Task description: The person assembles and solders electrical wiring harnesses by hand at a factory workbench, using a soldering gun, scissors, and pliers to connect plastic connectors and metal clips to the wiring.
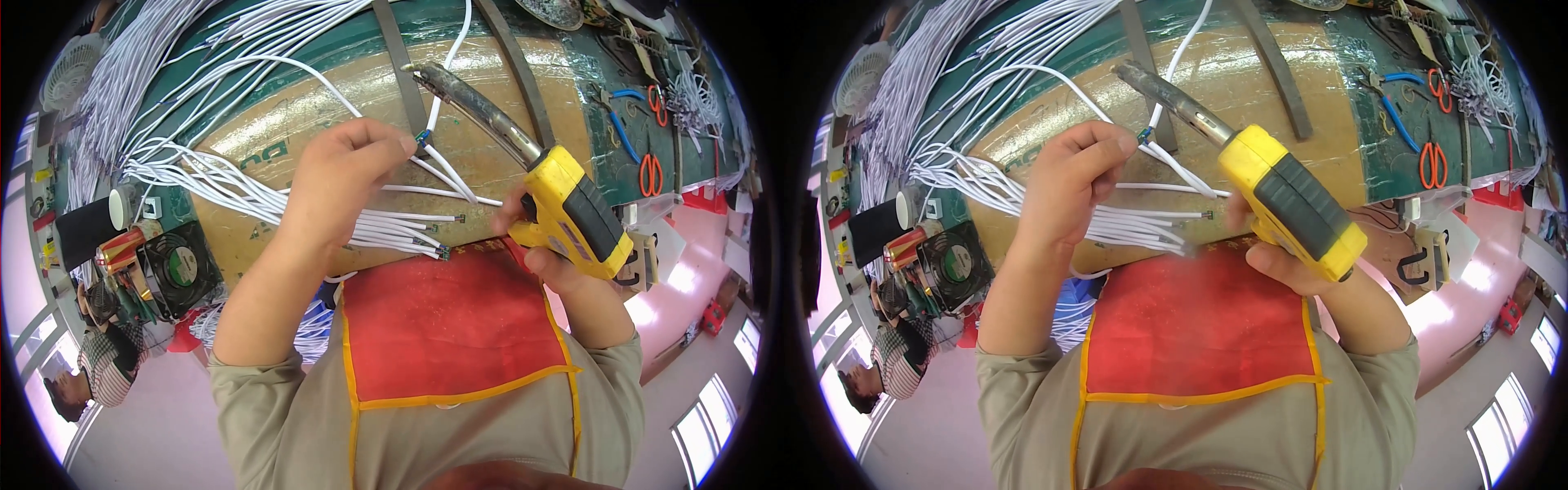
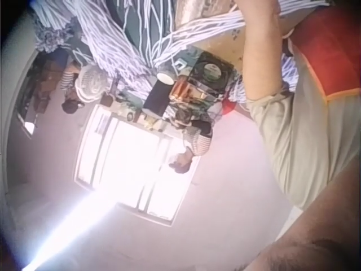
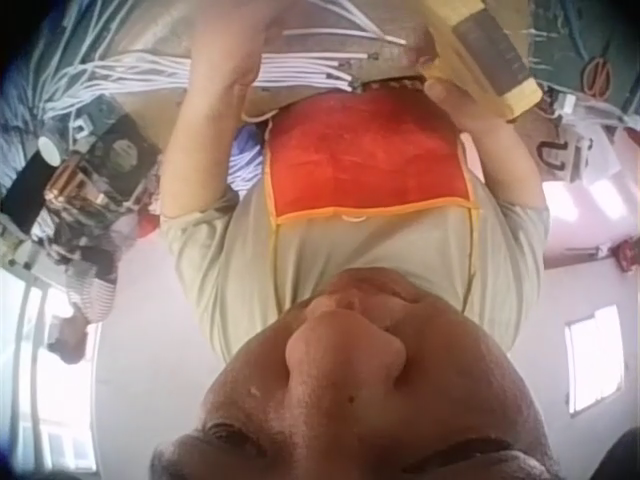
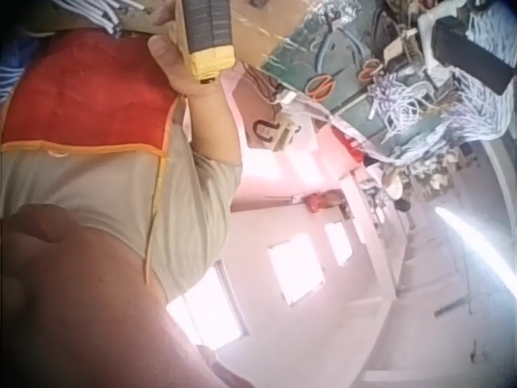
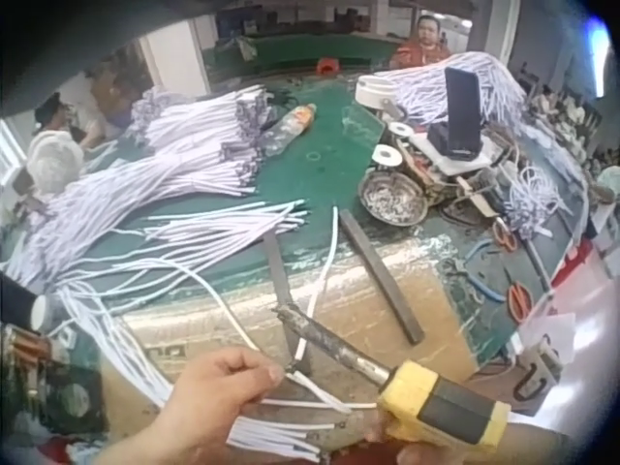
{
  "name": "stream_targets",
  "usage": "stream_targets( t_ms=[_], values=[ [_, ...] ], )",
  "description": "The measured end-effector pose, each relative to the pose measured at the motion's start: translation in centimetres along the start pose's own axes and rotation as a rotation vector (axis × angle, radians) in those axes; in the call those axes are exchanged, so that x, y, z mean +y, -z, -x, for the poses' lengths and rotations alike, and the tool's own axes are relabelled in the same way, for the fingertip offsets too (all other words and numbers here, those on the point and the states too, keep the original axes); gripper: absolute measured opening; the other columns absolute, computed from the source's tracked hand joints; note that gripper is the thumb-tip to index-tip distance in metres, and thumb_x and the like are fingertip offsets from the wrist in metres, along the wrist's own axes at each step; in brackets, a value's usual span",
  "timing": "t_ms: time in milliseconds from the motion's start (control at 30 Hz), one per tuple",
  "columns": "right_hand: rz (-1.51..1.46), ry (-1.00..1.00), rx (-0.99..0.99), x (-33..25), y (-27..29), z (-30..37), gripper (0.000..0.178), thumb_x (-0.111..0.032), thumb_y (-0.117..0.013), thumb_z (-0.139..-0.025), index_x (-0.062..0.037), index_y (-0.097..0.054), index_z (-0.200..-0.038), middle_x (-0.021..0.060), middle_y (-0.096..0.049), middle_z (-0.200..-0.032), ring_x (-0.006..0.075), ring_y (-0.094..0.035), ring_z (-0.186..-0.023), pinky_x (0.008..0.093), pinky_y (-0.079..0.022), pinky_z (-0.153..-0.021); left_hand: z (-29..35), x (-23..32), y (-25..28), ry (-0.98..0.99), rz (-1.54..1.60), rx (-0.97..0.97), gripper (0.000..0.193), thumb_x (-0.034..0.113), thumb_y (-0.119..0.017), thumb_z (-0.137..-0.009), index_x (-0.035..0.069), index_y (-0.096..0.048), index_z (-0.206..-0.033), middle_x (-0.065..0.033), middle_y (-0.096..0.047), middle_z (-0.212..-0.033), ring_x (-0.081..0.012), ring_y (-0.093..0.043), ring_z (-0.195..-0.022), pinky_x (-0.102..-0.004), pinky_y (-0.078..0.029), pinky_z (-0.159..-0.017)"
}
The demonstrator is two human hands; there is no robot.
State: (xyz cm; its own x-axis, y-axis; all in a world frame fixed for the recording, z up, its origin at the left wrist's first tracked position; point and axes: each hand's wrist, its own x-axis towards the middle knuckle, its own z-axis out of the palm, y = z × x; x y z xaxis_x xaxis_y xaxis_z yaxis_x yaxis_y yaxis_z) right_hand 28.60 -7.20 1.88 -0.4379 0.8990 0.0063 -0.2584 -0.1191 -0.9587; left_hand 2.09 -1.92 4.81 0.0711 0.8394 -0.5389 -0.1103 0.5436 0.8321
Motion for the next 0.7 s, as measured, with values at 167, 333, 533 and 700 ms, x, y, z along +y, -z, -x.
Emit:
stream_targets(
  t_ms=[167, 333, 533, 700],
  values=[
    [0.000, -0.234, 0.084, -1.4, 0.5, 1.9, 0.043, -0.026, -0.078, -0.082, -0.0067, -0.053, -0.111, 0.0005, -0.053, -0.081, 0.0118, -0.051, -0.069, 0.0270, -0.043, -0.061, -0.2, 0.0, 0.3, 0.074, 0.092, -0.018, 0.014, 0.013, -0.069, -0.085, 0.001, -0.067, -0.091, 0.0022, -0.051, -0.066, -0.0048, -0.038, -0.055, -0.0194, -0.028, -0.051],
    [-0.034, -0.207, 0.055, -1.1, 1.8, 3.6, 0.045, -0.027, -0.077, -0.083, -0.0069, -0.053, -0.115, -0.0002, -0.051, -0.080, 0.0108, -0.050, -0.068, 0.0268, -0.040, -0.059, -0.1, -0.1, 0.5, 0.075, 0.085, -0.020, 0.014, 0.012, -0.070, -0.084, 0.001, -0.067, -0.091, 0.0025, -0.051, -0.067, -0.0043, -0.038, -0.056, -0.0195, -0.027, -0.050],
    [-0.026, -0.171, 0.040, -0.4, 2.3, 4.5, 0.049, -0.024, -0.075, -0.085, -0.0061, -0.052, -0.125, 0.0003, -0.053, -0.084, 0.0105, -0.050, -0.069, 0.0268, -0.040, -0.058, -0.2, 0.0, 0.1, 0.004, 0.046, 0.041, 0.013, 0.011, -0.070, -0.084, 0.000, -0.067, -0.091, 0.0032, -0.051, -0.066, -0.0039, -0.039, -0.054, -0.0197, -0.027, -0.049],
    [0.020, -0.220, 0.092, 0.5, 2.8, 5.4, 0.050, -0.016, -0.072, -0.086, -0.0058, -0.050, -0.130, 0.0012, -0.055, -0.088, 0.0110, -0.051, -0.072, 0.0274, -0.042, -0.061, -0.5, 0.0, 0.5, -0.003, -0.004, 0.083, 0.013, 0.011, -0.070, -0.084, 0.000, -0.067, -0.090, 0.0036, -0.049, -0.064, -0.0038, -0.037, -0.052, -0.0202, -0.026, -0.048]
  ],
)
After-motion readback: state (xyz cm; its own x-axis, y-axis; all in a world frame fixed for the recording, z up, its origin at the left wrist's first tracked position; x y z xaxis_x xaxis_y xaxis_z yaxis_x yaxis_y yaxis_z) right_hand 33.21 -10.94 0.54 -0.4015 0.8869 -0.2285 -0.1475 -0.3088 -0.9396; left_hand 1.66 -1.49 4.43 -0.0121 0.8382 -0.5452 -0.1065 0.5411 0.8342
